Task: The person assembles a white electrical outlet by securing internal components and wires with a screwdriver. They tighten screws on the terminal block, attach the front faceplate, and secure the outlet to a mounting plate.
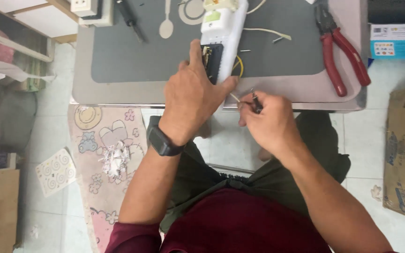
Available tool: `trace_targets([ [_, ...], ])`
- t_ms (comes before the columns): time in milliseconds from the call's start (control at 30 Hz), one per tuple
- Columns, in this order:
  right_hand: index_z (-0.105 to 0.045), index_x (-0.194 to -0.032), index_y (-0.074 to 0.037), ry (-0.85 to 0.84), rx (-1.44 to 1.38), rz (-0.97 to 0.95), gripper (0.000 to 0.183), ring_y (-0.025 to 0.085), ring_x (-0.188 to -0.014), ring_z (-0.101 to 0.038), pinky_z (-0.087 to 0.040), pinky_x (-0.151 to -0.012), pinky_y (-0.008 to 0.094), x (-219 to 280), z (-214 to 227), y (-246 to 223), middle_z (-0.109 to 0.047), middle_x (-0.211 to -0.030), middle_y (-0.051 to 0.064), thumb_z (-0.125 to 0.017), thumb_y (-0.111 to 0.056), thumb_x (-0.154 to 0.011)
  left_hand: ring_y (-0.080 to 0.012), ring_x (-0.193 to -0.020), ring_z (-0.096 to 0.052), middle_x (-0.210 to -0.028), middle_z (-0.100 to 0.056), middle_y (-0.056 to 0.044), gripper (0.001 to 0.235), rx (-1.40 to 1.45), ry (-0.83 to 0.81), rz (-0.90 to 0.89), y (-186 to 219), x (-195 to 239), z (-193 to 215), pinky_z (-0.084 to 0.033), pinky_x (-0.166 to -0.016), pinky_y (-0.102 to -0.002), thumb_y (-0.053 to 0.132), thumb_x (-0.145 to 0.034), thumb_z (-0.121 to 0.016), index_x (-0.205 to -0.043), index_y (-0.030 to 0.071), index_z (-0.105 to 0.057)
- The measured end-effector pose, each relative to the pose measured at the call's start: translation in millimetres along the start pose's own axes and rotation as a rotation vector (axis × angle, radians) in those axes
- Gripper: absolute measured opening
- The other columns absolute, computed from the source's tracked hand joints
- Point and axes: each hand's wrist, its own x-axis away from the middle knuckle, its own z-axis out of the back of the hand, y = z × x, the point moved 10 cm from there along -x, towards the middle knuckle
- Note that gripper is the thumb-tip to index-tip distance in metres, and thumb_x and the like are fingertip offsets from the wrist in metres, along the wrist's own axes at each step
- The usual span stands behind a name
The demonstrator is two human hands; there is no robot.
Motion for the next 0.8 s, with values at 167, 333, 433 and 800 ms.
trace_targets([
  [167,-0.07,-0.115,-0.013,0.036,-0.042,-0.023,0.03,0.007,-0.049,-0.055,-0.047,-0.051,0.024,7,14,5,-0.068,-0.058,0.002,-0.06,-0.026,-0.089,-0.0426,-0.095,-0.06,-0.116,-0.056,-0.02,0.1,0.084,-0.023,-0.066,0,9,6,-0.05,-0.075,-0.054,0.061,-0.078,-0.07,-0.147,0.005,-0.025],
  [333,-0.064,-0.129,-0.008,0.031,-0.093,0.085,0.048,0.005,-0.047,-0.042,-0.045,-0.059,0.021,1,21,-21,-0.062,-0.053,-0.005,-0.06,-0.03,-0.086,-0.0253,-0.088,-0.061,-0.119,-0.061,-0.014,0.075,0.338,-0.161,-0.367,-6,30,28,-0.052,-0.069,-0.034,0.028,-0.081,-0.075,-0.141,0.007,-0.037],
  [433,-0.061,-0.134,-0.016,-0.073,-0.021,-0.052,0.06,0.008,-0.055,-0.064,-0.049,-0.067,0.022,-5,-1,-17,-0.066,-0.068,-0.002,-0.067,-0.033,-0.077,-0.0472,-0.131,-0.047,-0.155,-0.026,-0.026,0.097,0.151,-0.188,-0.62,-20,20,15,-0.048,-0.097,-0.059,0.026,-0.076,-0.086,-0.149,0.011,-0.024],
  [800,-0.049,-0.147,-0.025,-0.14,0.206,-0.102,0.065,0.018,-0.043,-0.056,-0.047,-0.06,0.029,-15,-11,-22,-0.065,-0.066,0.005,-0.065,-0.028,-0.084,-0.0374,-0.106,-0.053,-0.157,-0.021,-0.021,0.099,0.122,-0.387,-0.956,-9,-25,-2,-0.054,-0.073,-0.047,0.035,-0.068,-0.089,-0.145,0.018,-0.029],
])
